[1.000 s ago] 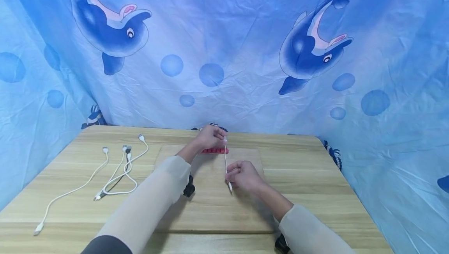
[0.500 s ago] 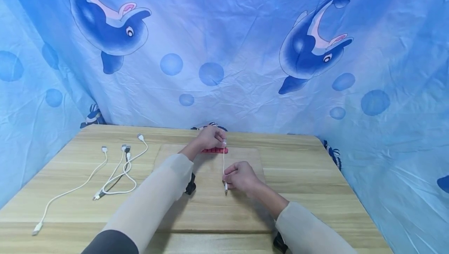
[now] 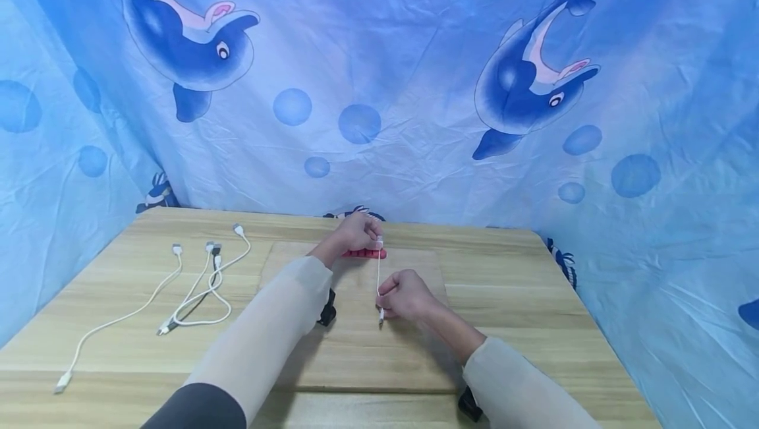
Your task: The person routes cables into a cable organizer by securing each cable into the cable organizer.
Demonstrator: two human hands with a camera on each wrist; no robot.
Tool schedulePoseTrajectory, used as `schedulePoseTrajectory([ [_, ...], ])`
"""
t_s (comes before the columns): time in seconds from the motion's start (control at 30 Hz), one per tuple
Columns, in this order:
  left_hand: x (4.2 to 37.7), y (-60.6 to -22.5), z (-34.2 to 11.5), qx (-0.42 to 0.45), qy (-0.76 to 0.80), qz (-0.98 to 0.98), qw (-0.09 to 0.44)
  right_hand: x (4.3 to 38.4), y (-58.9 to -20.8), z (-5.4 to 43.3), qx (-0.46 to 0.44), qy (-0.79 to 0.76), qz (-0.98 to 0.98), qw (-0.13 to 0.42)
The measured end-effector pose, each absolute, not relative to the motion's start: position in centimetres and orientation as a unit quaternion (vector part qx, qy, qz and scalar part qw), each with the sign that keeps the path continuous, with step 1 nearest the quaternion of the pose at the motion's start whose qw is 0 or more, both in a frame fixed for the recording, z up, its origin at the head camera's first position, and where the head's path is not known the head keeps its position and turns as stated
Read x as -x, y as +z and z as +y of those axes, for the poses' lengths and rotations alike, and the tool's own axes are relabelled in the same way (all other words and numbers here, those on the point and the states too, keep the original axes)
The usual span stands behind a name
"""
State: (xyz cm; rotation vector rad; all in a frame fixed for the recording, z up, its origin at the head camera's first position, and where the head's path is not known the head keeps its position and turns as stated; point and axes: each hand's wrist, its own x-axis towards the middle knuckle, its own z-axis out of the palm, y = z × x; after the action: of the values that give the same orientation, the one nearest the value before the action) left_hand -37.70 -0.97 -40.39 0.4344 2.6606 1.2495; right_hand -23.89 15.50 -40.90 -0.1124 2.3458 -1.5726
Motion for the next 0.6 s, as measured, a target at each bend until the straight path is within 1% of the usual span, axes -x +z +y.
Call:
schedulePoseTrajectory([
  [0.17,37.81,-40.28,-0.77,-0.151,0.397,0.902,0.078,24.05,-40.86,15.21,0.048,-0.541,0.825,0.157],
  [0.33,37.94,-40.26,-0.51,-0.14,0.39,0.906,0.087,24.15,-40.96,15.07,0.049,-0.542,0.824,0.158],
  [0.6,38.0,-40.32,-0.24,-0.131,0.385,0.909,0.09,24.46,-41.26,15.17,0.017,-0.56,0.811,0.169],
])
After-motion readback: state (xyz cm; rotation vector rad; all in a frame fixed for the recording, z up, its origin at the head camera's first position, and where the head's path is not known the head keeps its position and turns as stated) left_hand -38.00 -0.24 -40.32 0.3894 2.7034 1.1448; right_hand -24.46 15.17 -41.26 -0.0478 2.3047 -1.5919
